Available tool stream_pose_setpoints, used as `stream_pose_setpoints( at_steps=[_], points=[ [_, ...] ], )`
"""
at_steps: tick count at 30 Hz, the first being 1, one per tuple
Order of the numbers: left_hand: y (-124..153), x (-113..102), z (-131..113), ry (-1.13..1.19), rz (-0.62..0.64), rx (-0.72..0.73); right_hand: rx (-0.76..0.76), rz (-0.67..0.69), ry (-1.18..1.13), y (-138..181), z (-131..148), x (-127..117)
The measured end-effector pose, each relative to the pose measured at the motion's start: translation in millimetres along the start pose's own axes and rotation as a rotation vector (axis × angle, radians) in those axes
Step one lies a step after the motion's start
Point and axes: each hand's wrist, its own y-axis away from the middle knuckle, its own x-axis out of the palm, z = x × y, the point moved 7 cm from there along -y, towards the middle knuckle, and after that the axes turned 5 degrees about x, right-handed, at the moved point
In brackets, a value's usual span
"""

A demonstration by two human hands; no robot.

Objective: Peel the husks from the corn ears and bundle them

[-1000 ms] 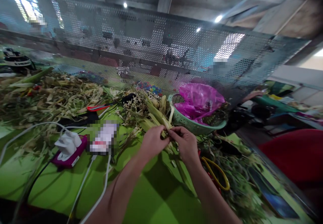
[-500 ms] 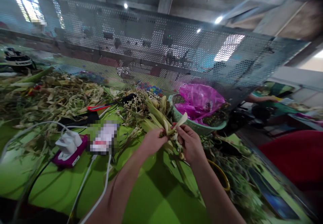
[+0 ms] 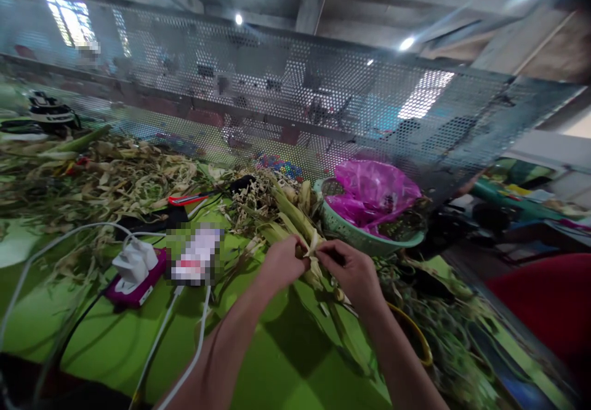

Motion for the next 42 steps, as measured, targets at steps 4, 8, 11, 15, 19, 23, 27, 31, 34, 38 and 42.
stream_pose_setpoints(
  at_steps=[4,8,11,15,19,23,27,31,34,38,42],
  points=[
    [2,-1,-6,-0.079,0.028,0.034,-0.072,-0.059,0.152,1,8,-2],
    [3,-2,-9,-0.154,0.025,0.064,-0.109,-0.134,0.26,3,12,-4],
    [3,-1,-9,-0.192,0.03,0.071,-0.133,-0.135,0.339,4,13,-1],
    [4,-2,-10,-0.222,0.051,0.071,-0.161,-0.099,0.398,5,17,2],
    [6,-4,-14,-0.246,0.055,0.097,-0.225,0.01,0.421,7,22,10],
    [7,-4,-16,-0.295,0.077,0.125,-0.249,0.001,0.508,9,26,10],
    [7,-2,-15,-0.352,0.096,0.113,-0.245,-0.027,0.52,9,28,8],
    [6,2,-13,-0.369,0.116,0.132,-0.298,0.026,0.481,10,30,14],
    [6,4,-11,-0.376,0.11,0.141,-0.323,0.044,0.458,11,30,18],
    [7,0,-13,-0.34,0.086,0.151,-0.326,0.036,0.502,12,31,20],
    [8,-6,-15,-0.285,0.07,0.13,-0.335,0.026,0.539,13,35,19]
  ],
)
